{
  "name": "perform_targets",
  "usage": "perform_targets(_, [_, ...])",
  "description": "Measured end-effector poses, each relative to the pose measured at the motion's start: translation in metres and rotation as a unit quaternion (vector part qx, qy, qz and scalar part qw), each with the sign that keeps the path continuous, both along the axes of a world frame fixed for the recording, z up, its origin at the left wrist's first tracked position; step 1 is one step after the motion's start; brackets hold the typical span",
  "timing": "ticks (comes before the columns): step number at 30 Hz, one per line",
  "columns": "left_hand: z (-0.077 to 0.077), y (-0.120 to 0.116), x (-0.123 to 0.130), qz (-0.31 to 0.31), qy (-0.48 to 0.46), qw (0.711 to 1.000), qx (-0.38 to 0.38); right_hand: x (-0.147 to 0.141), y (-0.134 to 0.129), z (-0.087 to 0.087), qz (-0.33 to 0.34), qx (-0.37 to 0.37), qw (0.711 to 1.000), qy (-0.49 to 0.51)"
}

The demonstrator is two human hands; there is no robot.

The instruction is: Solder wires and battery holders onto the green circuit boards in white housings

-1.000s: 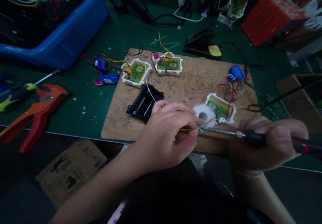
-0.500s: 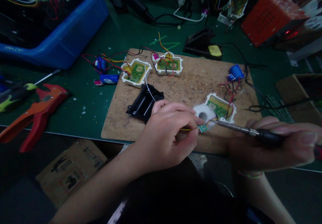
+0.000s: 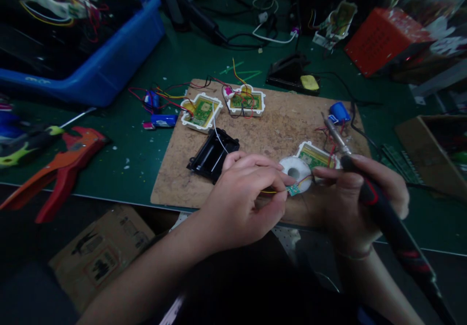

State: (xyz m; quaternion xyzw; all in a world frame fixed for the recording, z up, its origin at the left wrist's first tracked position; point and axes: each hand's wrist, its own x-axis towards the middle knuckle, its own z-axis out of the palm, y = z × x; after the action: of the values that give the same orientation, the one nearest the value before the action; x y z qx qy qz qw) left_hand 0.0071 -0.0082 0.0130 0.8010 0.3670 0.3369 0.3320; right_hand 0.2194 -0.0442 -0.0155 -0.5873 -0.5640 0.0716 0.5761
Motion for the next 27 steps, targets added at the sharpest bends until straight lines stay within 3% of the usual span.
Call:
perform_targets(2, [-0.001,0.0,0.0,-0.001,-0.005,1.0,0.0,-0.006,0.004,0.004,-0.008,0.003,1.0,-0.02])
perform_targets(6, [-0.002,0.0,0.0,-0.005,-0.005,1.0,0.005,-0.016,0.01,0.009,0.072,-0.016,0.997,-0.003])
perform_targets(12, [0.007,-0.005,-0.004,0.017,-0.002,0.999,0.045,-0.015,0.009,0.009,0.073,-0.031,0.997,0.018])
perform_targets(15, [0.016,-0.001,-0.014,0.12,-0.037,0.986,0.111,-0.014,0.008,0.01,0.064,-0.052,0.996,0.029])
perform_targets(19, [0.02,0.017,-0.033,0.321,0.011,0.933,0.162,-0.015,0.008,0.01,0.057,-0.058,0.996,0.029])
perform_targets(23, [0.016,0.038,-0.042,0.343,0.046,0.933,0.096,-0.015,0.009,0.009,0.06,-0.058,0.996,0.029])
perform_targets(27, [0.017,0.038,-0.038,0.332,0.043,0.935,0.119,-0.016,0.01,0.011,0.061,-0.048,0.997,0.02])
